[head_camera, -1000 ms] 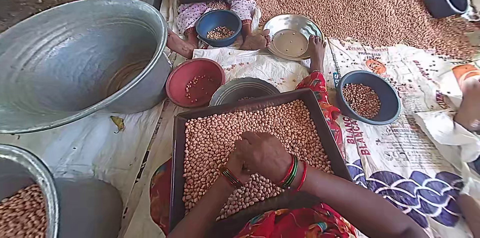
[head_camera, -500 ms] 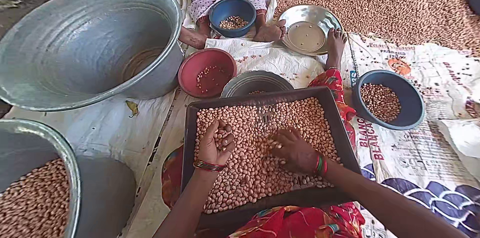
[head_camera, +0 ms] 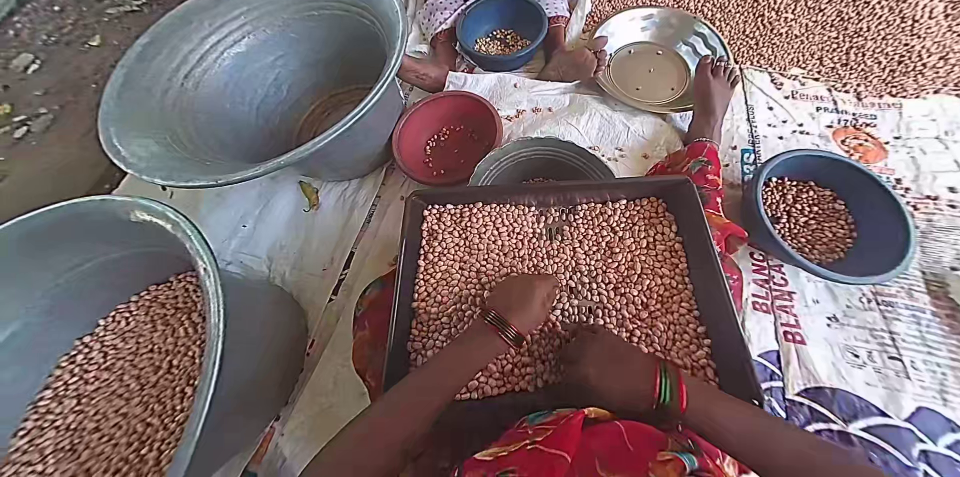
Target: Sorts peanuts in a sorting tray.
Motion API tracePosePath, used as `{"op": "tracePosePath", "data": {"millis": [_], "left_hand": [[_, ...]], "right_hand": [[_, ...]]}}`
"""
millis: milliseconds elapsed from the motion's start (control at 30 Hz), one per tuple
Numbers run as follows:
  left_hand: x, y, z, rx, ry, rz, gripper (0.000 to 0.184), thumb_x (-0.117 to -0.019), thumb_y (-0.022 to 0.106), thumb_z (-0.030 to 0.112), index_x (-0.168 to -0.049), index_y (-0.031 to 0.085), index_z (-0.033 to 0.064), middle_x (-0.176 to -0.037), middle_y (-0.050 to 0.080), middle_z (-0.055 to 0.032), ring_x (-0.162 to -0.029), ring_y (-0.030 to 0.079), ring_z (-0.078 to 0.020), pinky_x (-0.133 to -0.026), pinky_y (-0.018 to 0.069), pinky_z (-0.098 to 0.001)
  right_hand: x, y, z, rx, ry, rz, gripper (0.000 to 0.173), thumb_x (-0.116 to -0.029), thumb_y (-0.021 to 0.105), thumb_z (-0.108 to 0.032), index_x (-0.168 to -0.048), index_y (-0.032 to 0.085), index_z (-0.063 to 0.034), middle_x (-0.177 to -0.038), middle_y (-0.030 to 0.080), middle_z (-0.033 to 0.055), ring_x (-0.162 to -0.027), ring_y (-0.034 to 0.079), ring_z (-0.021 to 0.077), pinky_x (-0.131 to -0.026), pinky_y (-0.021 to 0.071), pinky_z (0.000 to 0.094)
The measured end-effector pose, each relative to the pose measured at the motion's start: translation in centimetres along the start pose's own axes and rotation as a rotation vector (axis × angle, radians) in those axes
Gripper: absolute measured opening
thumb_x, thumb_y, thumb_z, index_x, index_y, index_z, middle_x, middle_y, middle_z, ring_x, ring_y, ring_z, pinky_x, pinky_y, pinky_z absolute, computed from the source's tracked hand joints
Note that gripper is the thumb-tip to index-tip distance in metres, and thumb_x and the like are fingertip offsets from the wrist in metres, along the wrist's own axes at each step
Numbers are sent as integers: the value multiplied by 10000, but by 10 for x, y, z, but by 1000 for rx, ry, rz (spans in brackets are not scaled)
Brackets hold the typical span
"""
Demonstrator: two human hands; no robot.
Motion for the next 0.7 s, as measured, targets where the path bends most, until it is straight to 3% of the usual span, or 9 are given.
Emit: {"op": "tracePosePath", "data": {"millis": [67,133,233,300,400,533,567,633,700], "left_hand": [[-10,7,13,-176,-47,-80,401,-1130,321,200,-1406,552,24,-1348,624,-237,-1222,626,-430,-989,488,-601],[-14,10,22,-241,-34,-88,372,-1118,329,131,-1394,538,-5,-1335,616,-252,-1200,631,-442,-948,509,-598],[-10,17,31,-304,7,-21,353,-1090,341,54,-1354,546,-63,-1275,633,-281,-1156,647,-463,-892,537,-582],[-9,22,29,-320,34,54,339,-1072,354,33,-1300,577,-83,-1202,662,-286,-1098,673,-464,-845,548,-579],[-11,22,27,-309,18,72,343,-1084,345,58,-1288,583,-82,-1202,664,-289,-1106,673,-463,-871,545,-574],[-12,6,18,-57,-63,-38,416,-1132,329,234,-1380,533,-31,-1284,642,-262,-1202,638,-414,-1003,486,-562],[-9,2,13,136,-34,-7,385,-1115,397,228,-1331,583,-30,-1174,675,-241,-1092,668,-368,-958,503,-517],[-5,7,0,665,92,88,191,-1069,462,129,-1038,606,8,-699,540,-26,-573,513,-100,-561,434,-247],[-3,20,-7,1313,212,4,276,-1018,307,69,-879,535,137,-554,497,120,-416,420,48,-406,342,-113]], "right_hand": [[22,-33,9,-93,326,-368,294,-1053,552,-206,-1075,706,44,-1022,696,283,-968,682,485,-818,510,648],[44,-62,22,-114,651,-355,306,-1079,491,-166,-1241,673,19,-1170,663,313,-1051,658,526,-850,501,675],[79,-75,44,10,737,242,231,-1015,558,-73,-1086,753,29,-1015,725,287,-930,717,499,-779,548,657],[85,-76,56,9,702,479,222,-996,563,-41,-1059,753,54,-1006,730,283,-935,722,489,-787,548,656],[71,-67,68,115,636,596,205,-964,567,-1,-1005,758,62,-963,742,264,-881,737,466,-734,568,616],[50,-48,79,304,668,475,174,-956,573,18,-951,738,71,-882,708,281,-811,718,478,-694,563,587],[49,-48,80,285,680,477,176,-957,572,7,-942,729,85,-878,706,288,-804,718,480,-684,561,588],[50,-56,76,145,724,471,225,-990,546,-44,-1001,718,101,-969,717,293,-881,724,476,-729,561,593],[49,-64,66,8,710,463,239,-999,538,-59,-1022,702,114,-1011,708,299,-922,715,474,-761,548,594]]}}
Point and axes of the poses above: each hand's wrist, its own x-axis away from the middle knuckle, its own y-axis out of the palm, z = x × y, the point moved 2 cm from there along -x, towards the middle knuckle
